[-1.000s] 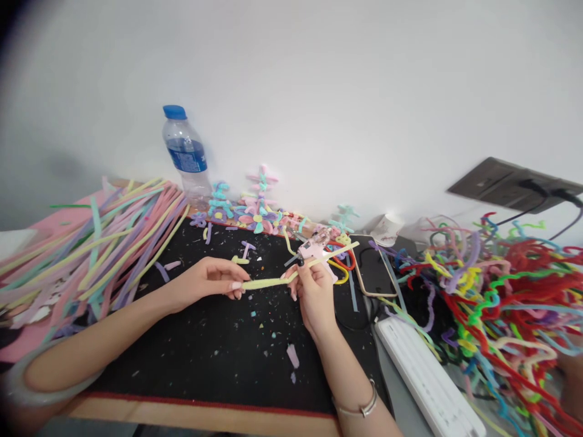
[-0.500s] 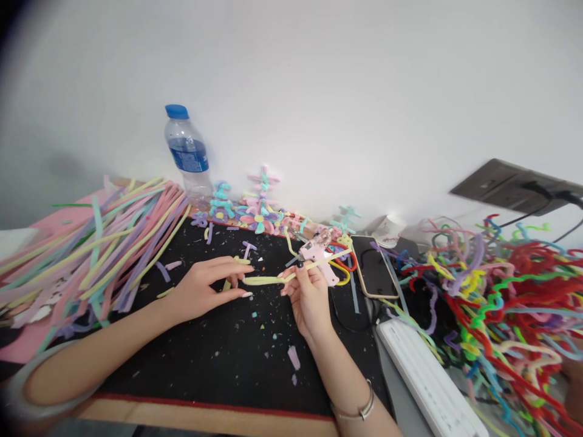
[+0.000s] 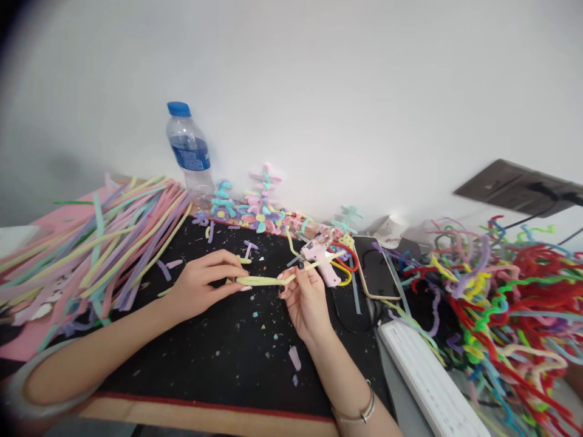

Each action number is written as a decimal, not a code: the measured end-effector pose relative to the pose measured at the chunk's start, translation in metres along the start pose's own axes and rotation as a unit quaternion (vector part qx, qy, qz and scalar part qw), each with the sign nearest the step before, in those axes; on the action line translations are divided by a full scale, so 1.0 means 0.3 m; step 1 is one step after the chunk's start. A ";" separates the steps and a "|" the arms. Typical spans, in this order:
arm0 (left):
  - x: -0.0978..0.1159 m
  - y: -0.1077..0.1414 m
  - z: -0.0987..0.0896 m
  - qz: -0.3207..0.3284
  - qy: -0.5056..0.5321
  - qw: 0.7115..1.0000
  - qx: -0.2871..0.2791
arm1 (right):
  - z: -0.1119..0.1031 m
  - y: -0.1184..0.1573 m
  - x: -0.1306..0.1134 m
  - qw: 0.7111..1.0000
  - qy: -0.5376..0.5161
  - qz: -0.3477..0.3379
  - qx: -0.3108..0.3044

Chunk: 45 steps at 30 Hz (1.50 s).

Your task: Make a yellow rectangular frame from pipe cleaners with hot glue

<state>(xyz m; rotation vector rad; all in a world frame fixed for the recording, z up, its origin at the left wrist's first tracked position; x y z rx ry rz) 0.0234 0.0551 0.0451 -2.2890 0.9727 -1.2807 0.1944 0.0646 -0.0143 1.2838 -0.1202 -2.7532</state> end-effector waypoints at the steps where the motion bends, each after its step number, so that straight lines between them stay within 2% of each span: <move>1: 0.003 -0.002 0.001 0.002 0.002 1.000 -0.001 | 0.002 0.001 0.001 1.000 -0.002 0.001 -0.002; 9: 0.025 -0.005 -0.022 0.037 -0.002 0.998 0.043 | 0.008 0.004 0.002 1.000 0.010 0.000 -0.012; 23: 0.005 -0.002 -0.021 0.014 0.004 0.999 0.034 | -0.001 0.003 -0.003 0.999 0.044 -0.012 -0.006; 27: -0.012 -0.003 -0.023 -0.005 0.002 0.999 0.034 | -0.008 0.002 -0.016 0.996 0.089 -0.031 0.002; 31: -0.026 -0.008 -0.039 -0.022 -0.009 0.999 0.045 | -0.019 0.001 -0.050 0.980 0.183 -0.079 0.011; 33: -0.028 -0.010 -0.047 -0.026 -0.012 0.998 0.052 | -0.027 0.006 -0.085 0.956 0.261 -0.129 0.030; 35: -0.028 -0.012 -0.052 -0.026 -0.013 0.998 0.055 | -0.017 0.025 -0.142 0.904 0.366 -0.217 0.051; 37: -0.027 -0.013 -0.050 -0.024 -0.012 0.998 0.052 | 0.034 0.057 -0.191 0.813 0.486 -0.318 0.035; 39: -0.025 -0.013 -0.043 -0.021 -0.008 0.999 0.043 | 0.109 0.083 -0.189 0.713 0.589 -0.377 -0.041; 40: -0.024 -0.013 -0.039 -0.020 -0.006 0.999 0.037 | 0.140 0.092 -0.174 0.676 0.622 -0.386 -0.086; 42: -0.024 -0.013 -0.030 -0.020 -0.001 0.999 0.026 | 0.172 0.102 -0.143 0.632 0.658 -0.382 -0.147; 45: -0.027 -0.014 -0.023 -0.033 0.009 0.999 0.017 | 0.180 0.102 -0.111 0.606 0.684 -0.368 -0.175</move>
Point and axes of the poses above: each hand's wrist, its own y-axis away from the middle knuckle, its own z-axis out of the palm, x = y × z, the point moved 8 cm from there along -y, towards the middle knuckle, and after that the axes turned 1 degree about -y, right-handed, at the moved point
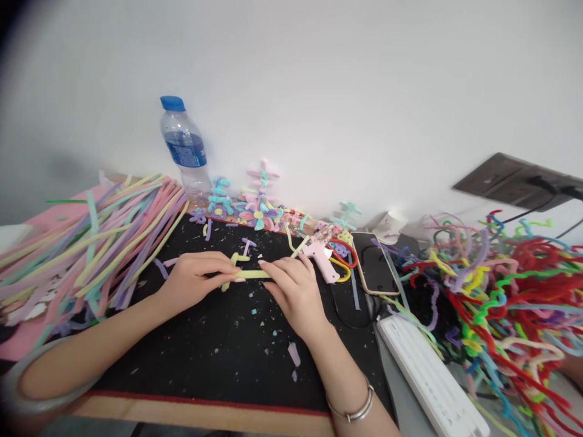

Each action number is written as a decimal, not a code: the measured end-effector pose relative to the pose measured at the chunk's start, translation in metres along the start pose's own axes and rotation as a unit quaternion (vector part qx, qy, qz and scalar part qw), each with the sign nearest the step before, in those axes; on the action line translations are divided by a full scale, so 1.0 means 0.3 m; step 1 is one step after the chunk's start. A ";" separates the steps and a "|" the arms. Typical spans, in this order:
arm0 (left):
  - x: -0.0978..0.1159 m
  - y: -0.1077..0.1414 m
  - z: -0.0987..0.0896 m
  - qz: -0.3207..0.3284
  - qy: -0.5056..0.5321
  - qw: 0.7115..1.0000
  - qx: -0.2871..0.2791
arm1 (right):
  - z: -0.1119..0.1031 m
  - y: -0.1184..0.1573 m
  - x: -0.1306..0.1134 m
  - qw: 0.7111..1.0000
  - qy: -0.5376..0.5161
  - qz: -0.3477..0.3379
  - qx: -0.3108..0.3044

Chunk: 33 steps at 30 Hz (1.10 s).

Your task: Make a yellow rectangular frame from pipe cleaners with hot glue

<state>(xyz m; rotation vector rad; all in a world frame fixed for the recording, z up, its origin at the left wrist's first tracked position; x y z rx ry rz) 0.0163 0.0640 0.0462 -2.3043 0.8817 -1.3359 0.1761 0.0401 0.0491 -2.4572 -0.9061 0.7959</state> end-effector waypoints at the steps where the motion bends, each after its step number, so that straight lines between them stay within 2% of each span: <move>1: -0.001 -0.001 0.001 -0.004 0.003 1.000 -0.001 | 0.006 0.002 0.002 1.000 0.005 0.002 -0.004; 14: -0.028 0.004 0.022 -0.044 0.008 0.998 -0.043 | -0.026 0.010 0.007 0.999 -0.036 0.014 0.038; 22: -0.028 0.006 0.023 -0.039 0.004 0.998 -0.040 | -0.026 0.005 0.012 0.997 -0.051 0.037 0.040; 33: -0.015 0.008 0.023 0.000 -0.018 0.999 -0.038 | -0.014 0.009 0.035 0.991 -0.103 0.083 0.034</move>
Point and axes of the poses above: each hand's wrist, its own y-axis away from the middle knuckle, its own z-axis out of the palm, x = y × z, the point moved 8 cm from there along -y, towards the middle knuckle, and after that the axes turned 1 degree about -y, right-handed, at the moved point
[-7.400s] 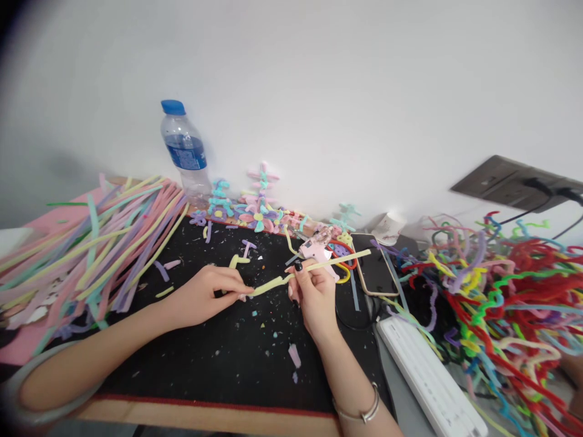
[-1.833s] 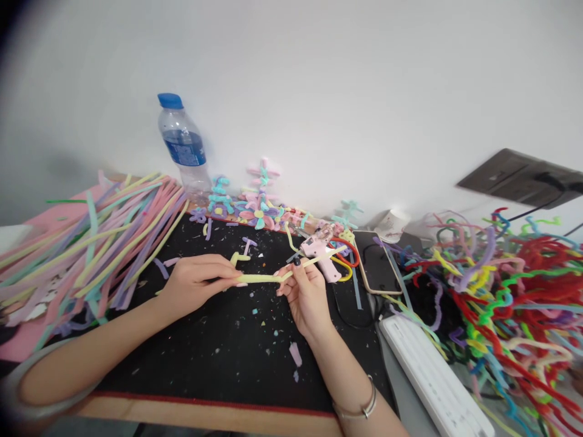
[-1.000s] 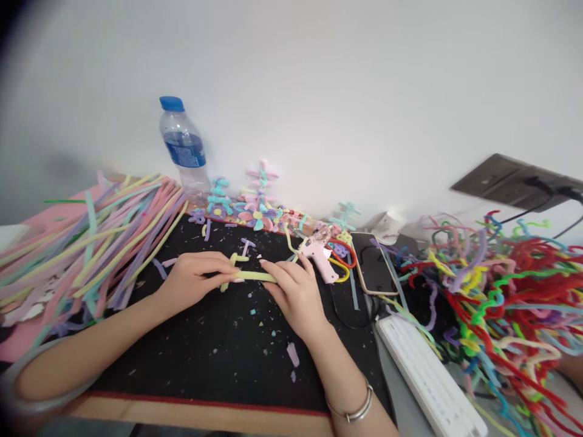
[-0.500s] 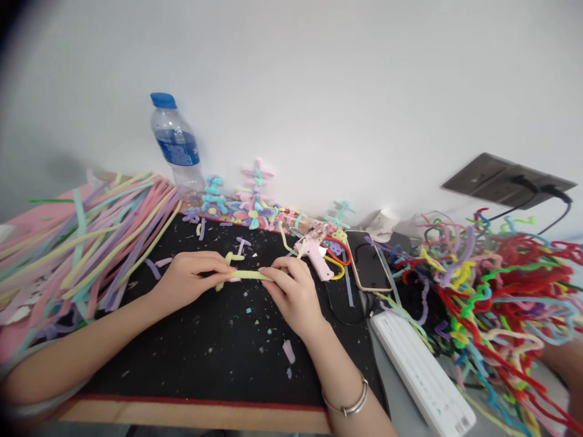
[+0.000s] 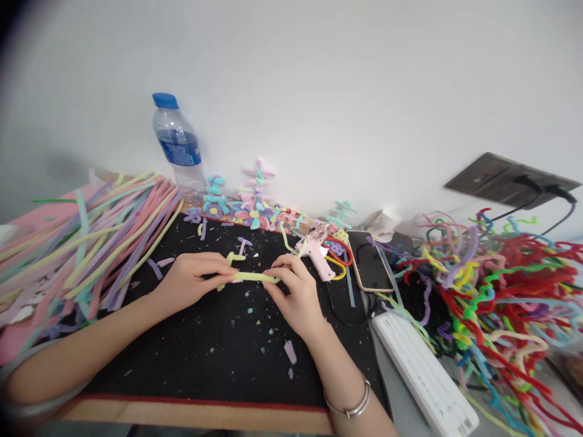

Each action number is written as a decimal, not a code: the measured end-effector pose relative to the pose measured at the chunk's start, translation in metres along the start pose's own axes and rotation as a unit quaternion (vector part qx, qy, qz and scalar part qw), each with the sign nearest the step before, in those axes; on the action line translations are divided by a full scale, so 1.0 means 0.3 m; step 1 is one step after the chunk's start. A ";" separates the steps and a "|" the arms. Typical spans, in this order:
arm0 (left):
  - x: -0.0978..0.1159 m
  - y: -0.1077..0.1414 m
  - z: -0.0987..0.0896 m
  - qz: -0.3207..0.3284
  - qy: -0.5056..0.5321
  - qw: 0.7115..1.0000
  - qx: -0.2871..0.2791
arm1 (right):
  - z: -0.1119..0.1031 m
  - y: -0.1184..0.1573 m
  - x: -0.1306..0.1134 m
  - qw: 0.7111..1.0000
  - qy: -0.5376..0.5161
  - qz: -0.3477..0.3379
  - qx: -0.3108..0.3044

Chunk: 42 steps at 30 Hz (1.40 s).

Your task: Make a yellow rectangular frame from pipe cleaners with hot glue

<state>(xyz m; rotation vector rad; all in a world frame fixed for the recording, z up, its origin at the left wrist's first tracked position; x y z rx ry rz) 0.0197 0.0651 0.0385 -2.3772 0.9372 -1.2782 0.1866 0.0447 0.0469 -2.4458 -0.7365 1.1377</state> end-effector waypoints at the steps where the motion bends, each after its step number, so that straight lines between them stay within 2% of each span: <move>1: 0.001 0.000 0.001 0.002 -0.002 1.000 -0.002 | -0.001 0.000 0.001 1.000 0.000 0.000 0.001; 29: 0.000 0.002 0.008 -0.009 0.010 1.000 -0.010 | 0.006 -0.002 -0.004 1.000 0.004 -0.011 -0.001; 39: -0.008 -0.003 0.019 -0.030 0.010 0.999 -0.031 | 0.012 0.001 -0.007 1.000 0.003 -0.014 -0.007; 42: -0.001 -0.002 0.019 -0.016 0.014 0.999 -0.027 | 0.020 0.001 -0.012 1.000 -0.003 -0.017 -0.015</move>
Point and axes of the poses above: each hand's wrist, its own y-axis away from the middle knuckle, its own z-axis out of the palm, x = y × z, the point moved 8 cm from there along -y, towards the middle knuckle, and after that the axes turned 1 degree about -y, right-handed, at the moved point
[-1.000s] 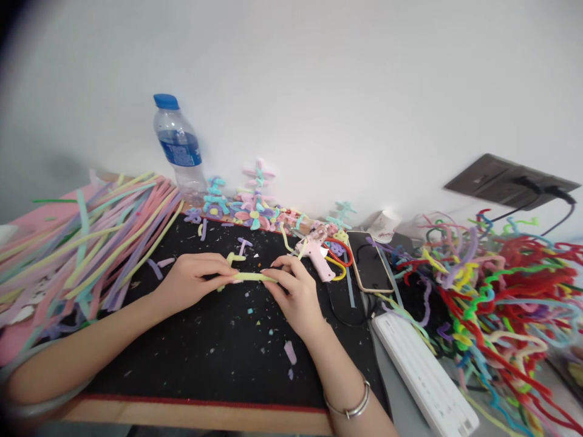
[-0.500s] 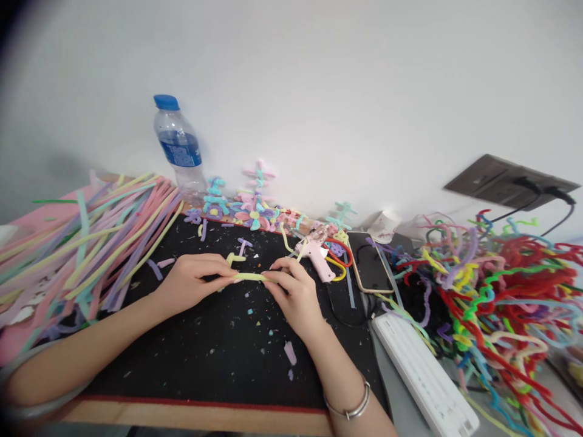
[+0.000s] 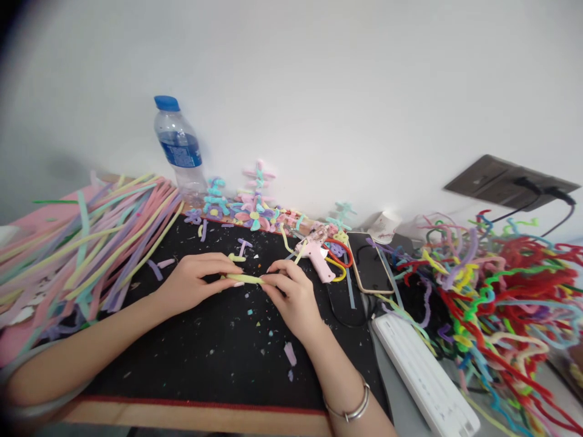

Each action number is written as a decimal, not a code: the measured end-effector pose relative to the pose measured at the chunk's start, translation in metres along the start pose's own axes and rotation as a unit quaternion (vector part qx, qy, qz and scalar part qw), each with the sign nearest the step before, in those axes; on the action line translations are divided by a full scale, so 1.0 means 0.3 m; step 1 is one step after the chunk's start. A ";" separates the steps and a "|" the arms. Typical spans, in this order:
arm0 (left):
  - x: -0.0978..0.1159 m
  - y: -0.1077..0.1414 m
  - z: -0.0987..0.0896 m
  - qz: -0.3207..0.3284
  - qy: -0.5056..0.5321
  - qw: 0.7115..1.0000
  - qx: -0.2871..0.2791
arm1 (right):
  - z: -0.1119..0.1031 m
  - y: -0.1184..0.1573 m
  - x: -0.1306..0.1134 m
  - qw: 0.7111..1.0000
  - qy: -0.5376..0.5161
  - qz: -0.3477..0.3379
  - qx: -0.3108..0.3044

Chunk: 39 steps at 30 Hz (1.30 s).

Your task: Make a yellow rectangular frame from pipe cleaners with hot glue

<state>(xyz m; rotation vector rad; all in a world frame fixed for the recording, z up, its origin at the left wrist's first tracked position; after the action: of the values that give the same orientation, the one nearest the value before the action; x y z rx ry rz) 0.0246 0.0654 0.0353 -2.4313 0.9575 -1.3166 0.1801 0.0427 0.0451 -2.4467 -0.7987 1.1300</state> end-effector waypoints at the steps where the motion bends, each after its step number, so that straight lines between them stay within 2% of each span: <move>1: 0.004 0.001 0.002 0.010 0.002 1.000 -0.003 | 0.003 0.000 -0.001 1.000 -0.002 0.000 -0.002; 9: 0.008 0.006 0.007 0.036 -0.017 0.999 -0.009 | 0.013 0.005 0.004 1.000 -0.013 0.005 -0.012; 25: 0.007 0.010 0.014 0.029 -0.034 0.999 -0.017 | 0.018 0.007 0.012 1.000 -0.005 0.014 -0.019; 39: -0.008 0.002 0.010 0.003 -0.028 0.999 -0.024 | -0.003 0.002 0.002 1.000 0.000 0.010 0.010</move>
<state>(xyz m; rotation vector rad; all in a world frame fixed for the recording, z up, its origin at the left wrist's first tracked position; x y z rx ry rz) 0.0258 0.0660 0.0316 -2.4861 0.9926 -1.2291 0.1814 0.0426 0.0451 -2.4430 -0.7613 1.1408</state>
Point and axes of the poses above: each hand's wrist, its own y-axis away from the middle knuckle, its own z-axis out of the palm, x = y × z, the point moved 8 cm from there along -y, towards the middle knuckle, and after that the axes turned 1 degree about -y, right-handed, at the moved point
